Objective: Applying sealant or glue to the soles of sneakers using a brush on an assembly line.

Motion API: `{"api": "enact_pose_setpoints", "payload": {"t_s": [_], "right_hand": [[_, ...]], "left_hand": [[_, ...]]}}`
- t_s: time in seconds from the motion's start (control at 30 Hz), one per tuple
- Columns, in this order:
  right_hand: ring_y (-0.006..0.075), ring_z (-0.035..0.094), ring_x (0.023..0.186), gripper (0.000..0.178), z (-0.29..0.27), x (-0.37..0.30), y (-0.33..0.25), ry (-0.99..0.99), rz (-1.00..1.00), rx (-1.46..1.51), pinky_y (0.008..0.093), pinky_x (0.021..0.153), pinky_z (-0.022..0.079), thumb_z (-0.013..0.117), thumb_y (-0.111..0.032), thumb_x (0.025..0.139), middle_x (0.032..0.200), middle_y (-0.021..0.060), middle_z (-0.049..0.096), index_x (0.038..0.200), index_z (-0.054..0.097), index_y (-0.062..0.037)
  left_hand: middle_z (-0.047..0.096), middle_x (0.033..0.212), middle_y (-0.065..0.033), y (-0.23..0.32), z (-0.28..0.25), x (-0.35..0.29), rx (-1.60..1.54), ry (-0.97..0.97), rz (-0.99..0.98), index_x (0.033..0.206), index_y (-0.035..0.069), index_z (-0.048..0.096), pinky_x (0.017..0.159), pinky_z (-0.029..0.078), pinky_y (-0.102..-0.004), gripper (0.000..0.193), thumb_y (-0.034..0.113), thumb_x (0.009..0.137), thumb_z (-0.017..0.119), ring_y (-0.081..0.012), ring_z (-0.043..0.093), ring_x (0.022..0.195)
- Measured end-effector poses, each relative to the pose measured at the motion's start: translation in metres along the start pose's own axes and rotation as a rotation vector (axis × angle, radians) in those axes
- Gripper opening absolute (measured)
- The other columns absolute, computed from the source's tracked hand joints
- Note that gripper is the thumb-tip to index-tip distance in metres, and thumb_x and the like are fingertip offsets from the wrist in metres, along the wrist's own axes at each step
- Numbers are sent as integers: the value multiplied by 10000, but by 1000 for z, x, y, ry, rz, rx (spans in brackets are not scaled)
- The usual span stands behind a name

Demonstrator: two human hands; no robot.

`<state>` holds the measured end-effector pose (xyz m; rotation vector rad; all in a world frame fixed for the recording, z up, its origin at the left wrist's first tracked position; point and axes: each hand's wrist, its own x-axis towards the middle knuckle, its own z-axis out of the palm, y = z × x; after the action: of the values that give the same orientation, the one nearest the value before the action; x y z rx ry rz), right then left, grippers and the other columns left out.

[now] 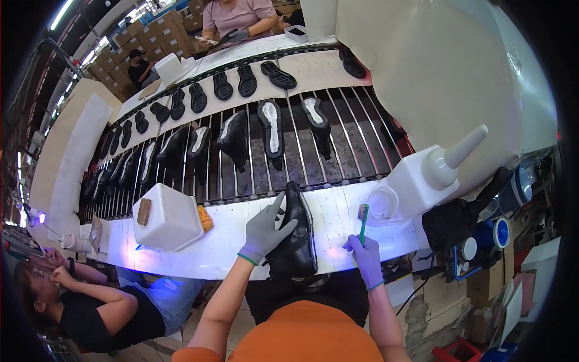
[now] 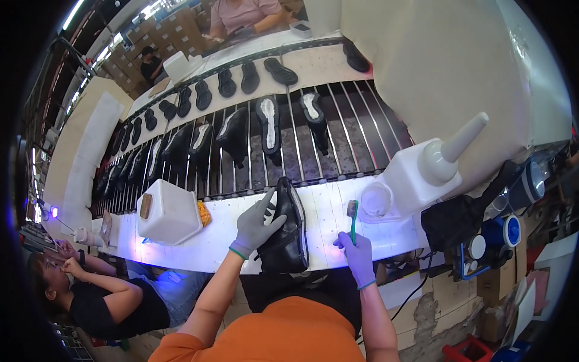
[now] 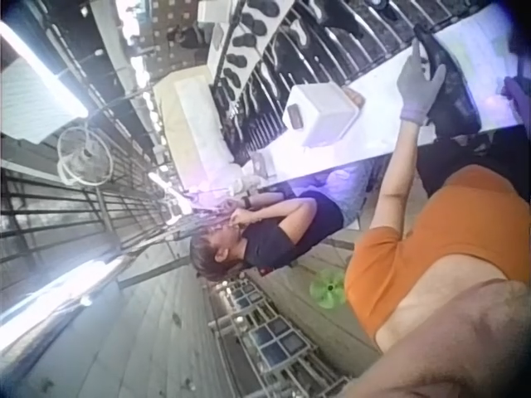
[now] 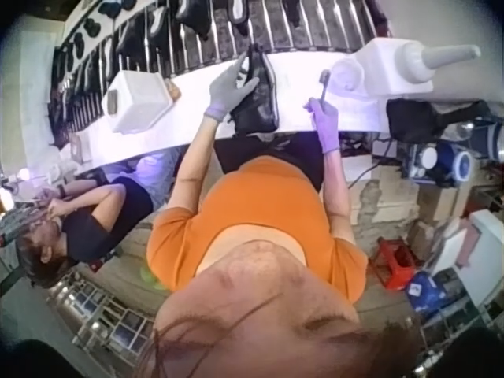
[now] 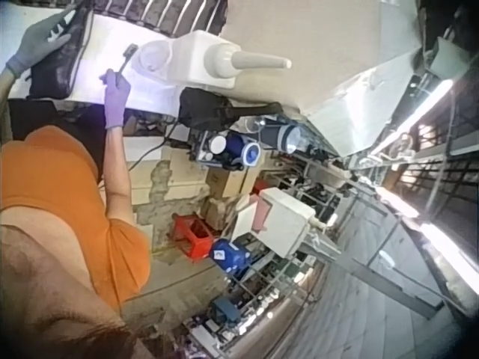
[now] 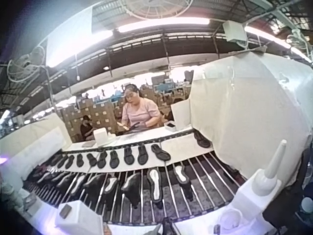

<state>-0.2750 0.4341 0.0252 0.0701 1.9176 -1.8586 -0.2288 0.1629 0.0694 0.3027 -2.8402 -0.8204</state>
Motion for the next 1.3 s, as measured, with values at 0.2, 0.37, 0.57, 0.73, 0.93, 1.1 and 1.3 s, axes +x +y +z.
{"api": "enact_pose_setpoints", "payload": {"t_s": [0.2,0.37,0.57,0.73,0.93,1.1,1.3], "right_hand": [[14,341,491,280,7,6,-3,-2,7,0,208,463,239,581,-227,955,618,-53,509,903,709,17],[24,400,557,259,0,10,5,-45,53,-5,213,504,317,598,-224,935,717,-33,620,990,724,-4],[17,364,517,267,3,13,11,-25,10,-16,200,478,264,599,-229,943,679,-48,561,970,722,6],[20,384,527,246,0,14,12,-26,36,-6,197,485,280,608,-218,930,692,-41,574,974,727,-7],[25,401,537,236,-1,16,13,-30,30,-53,196,488,300,612,-218,924,702,-38,581,975,732,-22],[48,477,605,234,-4,16,11,-27,56,-71,228,550,370,629,-214,910,705,-3,628,979,736,-18],[68,515,637,245,-5,17,12,-39,53,-65,236,580,393,629,-224,912,726,22,653,982,733,-13]], "left_hand": [[527,1021,-179,6,2,16,140,70,182,1407,-16,405,743,513,-370,725,364,832,628,-302,559,968],[511,1029,-216,11,3,25,164,-6,173,1386,-80,389,784,496,-404,740,338,816,608,-344,536,968],[508,1051,-203,12,-4,34,208,-99,134,1414,-61,353,813,486,-414,767,342,808,595,-343,534,965],[503,1053,-222,16,-15,44,255,-224,155,1416,-79,330,834,464,-421,799,390,830,601,-364,519,975],[511,1028,-228,12,-17,45,334,-244,287,1380,-137,338,843,439,-410,852,517,884,568,-364,513,966],[531,989,-191,17,-16,48,461,-239,348,1354,-157,368,814,459,-376,802,472,895,559,-308,526,917],[530,1007,-200,19,-12,45,463,-261,319,1376,-132,352,822,440,-405,770,442,903,550,-330,521,928]]}}
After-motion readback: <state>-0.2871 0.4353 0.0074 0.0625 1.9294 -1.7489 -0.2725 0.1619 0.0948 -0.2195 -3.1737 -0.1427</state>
